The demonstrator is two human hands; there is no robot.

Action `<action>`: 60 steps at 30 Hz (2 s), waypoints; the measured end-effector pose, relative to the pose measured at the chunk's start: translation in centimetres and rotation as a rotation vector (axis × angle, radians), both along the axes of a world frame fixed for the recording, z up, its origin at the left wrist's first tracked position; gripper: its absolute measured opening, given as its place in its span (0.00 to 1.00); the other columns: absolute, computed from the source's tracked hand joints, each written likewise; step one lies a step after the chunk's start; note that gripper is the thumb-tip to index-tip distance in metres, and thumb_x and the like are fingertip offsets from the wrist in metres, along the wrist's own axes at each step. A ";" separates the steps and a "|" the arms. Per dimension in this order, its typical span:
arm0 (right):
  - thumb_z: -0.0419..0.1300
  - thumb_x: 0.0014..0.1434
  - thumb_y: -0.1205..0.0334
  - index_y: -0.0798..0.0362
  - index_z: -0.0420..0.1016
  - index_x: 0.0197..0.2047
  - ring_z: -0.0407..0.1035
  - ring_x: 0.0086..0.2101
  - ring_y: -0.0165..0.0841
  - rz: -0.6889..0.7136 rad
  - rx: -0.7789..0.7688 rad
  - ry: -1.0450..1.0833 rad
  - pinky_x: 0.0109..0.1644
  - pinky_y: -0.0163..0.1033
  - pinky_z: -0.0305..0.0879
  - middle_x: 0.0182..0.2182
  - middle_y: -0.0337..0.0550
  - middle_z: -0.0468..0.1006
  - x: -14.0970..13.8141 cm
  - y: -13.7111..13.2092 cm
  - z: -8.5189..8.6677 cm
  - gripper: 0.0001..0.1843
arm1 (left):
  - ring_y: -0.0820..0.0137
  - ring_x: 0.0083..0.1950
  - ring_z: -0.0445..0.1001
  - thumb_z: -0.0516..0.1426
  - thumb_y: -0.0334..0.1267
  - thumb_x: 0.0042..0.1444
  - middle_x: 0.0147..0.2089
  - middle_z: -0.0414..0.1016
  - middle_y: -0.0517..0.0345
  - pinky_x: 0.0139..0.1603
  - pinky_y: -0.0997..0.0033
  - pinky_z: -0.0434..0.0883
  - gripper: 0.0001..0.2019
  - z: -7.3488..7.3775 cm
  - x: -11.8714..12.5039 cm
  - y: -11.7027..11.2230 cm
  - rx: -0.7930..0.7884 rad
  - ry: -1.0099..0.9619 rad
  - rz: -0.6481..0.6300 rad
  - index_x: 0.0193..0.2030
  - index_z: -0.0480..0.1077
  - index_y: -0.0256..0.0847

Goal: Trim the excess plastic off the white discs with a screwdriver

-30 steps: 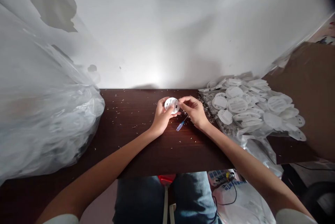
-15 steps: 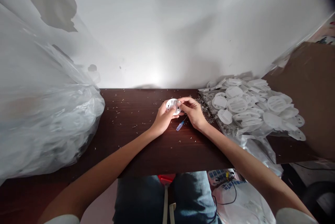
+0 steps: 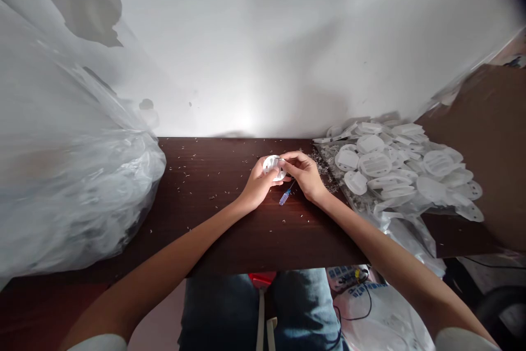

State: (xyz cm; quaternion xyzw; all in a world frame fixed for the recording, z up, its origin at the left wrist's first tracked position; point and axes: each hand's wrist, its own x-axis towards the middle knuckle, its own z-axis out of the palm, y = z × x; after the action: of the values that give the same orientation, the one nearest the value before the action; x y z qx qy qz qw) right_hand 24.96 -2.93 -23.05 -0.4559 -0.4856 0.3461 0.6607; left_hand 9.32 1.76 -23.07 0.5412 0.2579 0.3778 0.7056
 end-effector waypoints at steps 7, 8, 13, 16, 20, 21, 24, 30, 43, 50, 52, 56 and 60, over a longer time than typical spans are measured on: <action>0.73 0.60 0.45 0.45 0.84 0.45 0.74 0.41 0.36 -0.048 -0.013 -0.133 0.49 0.45 0.74 0.45 0.44 0.82 0.6 0.4 -1.0 0.16 | 0.65 0.41 0.84 0.69 0.49 0.58 0.52 0.79 0.51 0.51 0.55 0.80 0.25 0.1 0.0 0.1 -0.017 0.004 -0.017 0.56 0.68 0.43; 0.73 0.60 0.45 0.44 0.85 0.45 0.74 0.41 0.36 -0.055 -0.016 -0.162 0.48 0.45 0.75 0.45 0.44 0.82 0.6 0.3 -1.0 0.16 | 0.65 0.42 0.84 0.69 0.49 0.58 0.52 0.79 0.52 0.52 0.55 0.80 0.24 0.0 0.0 0.2 -0.024 -0.001 -0.010 0.55 0.68 0.43; 0.69 0.64 0.45 0.44 0.84 0.46 0.73 0.41 0.37 -0.093 0.005 -0.292 0.51 0.47 0.74 0.45 0.45 0.81 0.6 0.0 -0.6 0.14 | 0.65 0.41 0.83 0.68 0.50 0.58 0.48 0.80 0.53 0.48 0.57 0.80 0.23 -1.0 0.2 0.8 -0.050 -0.034 0.020 0.54 0.68 0.43; 0.68 0.65 0.44 0.45 0.81 0.45 0.74 0.41 0.36 -0.091 0.020 -0.281 0.49 0.45 0.73 0.44 0.44 0.80 0.4 -0.1 -0.6 0.15 | 0.66 0.35 0.82 0.66 0.52 0.60 0.41 0.80 0.56 0.41 0.63 0.77 0.22 -1.2 0.3 0.9 -0.024 -0.025 0.000 0.54 0.68 0.42; 0.71 0.62 0.44 0.46 0.76 0.49 0.72 0.35 0.32 -0.074 -0.036 -0.187 0.39 0.39 0.71 0.43 0.42 0.78 0.3 0.1 -0.9 0.20 | 0.69 0.30 0.80 0.65 0.50 0.60 0.37 0.78 0.59 0.34 0.69 0.71 0.20 -0.9 0.3 0.6 0.011 0.007 0.022 0.52 0.68 0.42; 0.72 0.60 0.45 0.47 0.75 0.50 0.72 0.35 0.32 -0.074 -0.054 -0.154 0.38 0.39 0.70 0.43 0.42 0.78 0.3 0.2 -0.9 0.21 | 0.70 0.30 0.79 0.65 0.50 0.60 0.37 0.78 0.59 0.32 0.69 0.70 0.20 -0.8 0.3 0.5 0.022 0.015 0.035 0.53 0.67 0.42; 0.74 0.57 0.45 0.48 0.76 0.47 0.73 0.35 0.33 -0.028 -0.119 -0.061 0.39 0.39 0.71 0.42 0.43 0.80 0.1 0.1 -0.4 0.22 | 0.72 0.28 0.77 0.65 0.48 0.60 0.38 0.77 0.60 0.29 0.71 0.67 0.22 -0.7 0.3 0.3 0.062 0.033 0.069 0.56 0.65 0.43; 0.73 0.57 0.42 0.49 0.78 0.41 0.73 0.33 0.34 0.060 -0.156 -0.021 0.38 0.41 0.72 0.35 0.41 0.80 -0.2 -0.4 1.0 0.20 | 0.73 0.26 0.73 0.65 0.46 0.60 0.35 0.74 0.62 0.26 0.71 0.67 0.22 -0.7 0.2 0.1 0.087 0.043 0.078 0.57 0.64 0.45; 0.72 0.59 0.44 0.48 0.76 0.41 0.72 0.32 0.33 0.065 -0.157 -0.037 0.37 0.40 0.70 0.35 0.40 0.79 -0.3 -0.3 0.6 0.18 | 0.73 0.26 0.73 0.65 0.47 0.61 0.34 0.76 0.60 0.27 0.71 0.68 0.21 -0.6 0.2 0.1 0.090 0.047 0.076 0.56 0.67 0.44; 0.73 0.57 0.47 0.50 0.77 0.39 0.70 0.32 0.32 0.050 -0.171 -0.036 0.38 0.40 0.68 0.34 0.40 0.79 -0.2 -0.4 0.8 0.17 | 0.72 0.26 0.73 0.67 0.49 0.58 0.34 0.76 0.60 0.28 0.70 0.69 0.25 -0.2 0.0 0.0 0.083 0.027 0.026 0.57 0.68 0.42; 0.74 0.55 0.48 0.50 0.77 0.38 0.69 0.31 0.31 0.044 -0.181 -0.006 0.37 0.39 0.66 0.33 0.39 0.78 -0.1 -0.5 0.9 0.17 | 0.70 0.27 0.74 0.66 0.55 0.59 0.33 0.76 0.58 0.29 0.69 0.69 0.26 -0.2 -0.1 0.2 0.049 -0.035 -0.030 0.56 0.70 0.40; 0.74 0.56 0.51 0.51 0.78 0.38 0.65 0.30 0.29 0.111 -0.225 0.165 0.35 0.37 0.62 0.32 0.37 0.76 0.0 -0.7 1.3 0.16 | 0.65 0.30 0.77 0.58 0.69 0.60 0.35 0.79 0.50 0.32 0.65 0.72 0.33 0.1 -0.3 0.6 -0.092 -0.201 -0.089 0.47 0.75 0.35; 0.76 0.55 0.52 0.51 0.79 0.38 0.65 0.31 0.29 0.193 -0.246 0.345 0.37 0.37 0.64 0.33 0.38 0.76 -0.3 -0.9 1.5 0.16 | 0.68 0.32 0.76 0.69 0.56 0.54 0.35 0.79 0.52 0.33 0.68 0.73 0.23 0.6 -0.2 0.6 -0.147 -0.245 -0.021 0.43 0.76 0.36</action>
State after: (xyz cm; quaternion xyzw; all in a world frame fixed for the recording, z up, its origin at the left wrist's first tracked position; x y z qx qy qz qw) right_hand 24.66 -3.84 -21.58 -0.4186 -0.3611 0.5370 0.6371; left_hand 9.07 2.34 -22.49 0.4407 0.1911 0.4135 0.7735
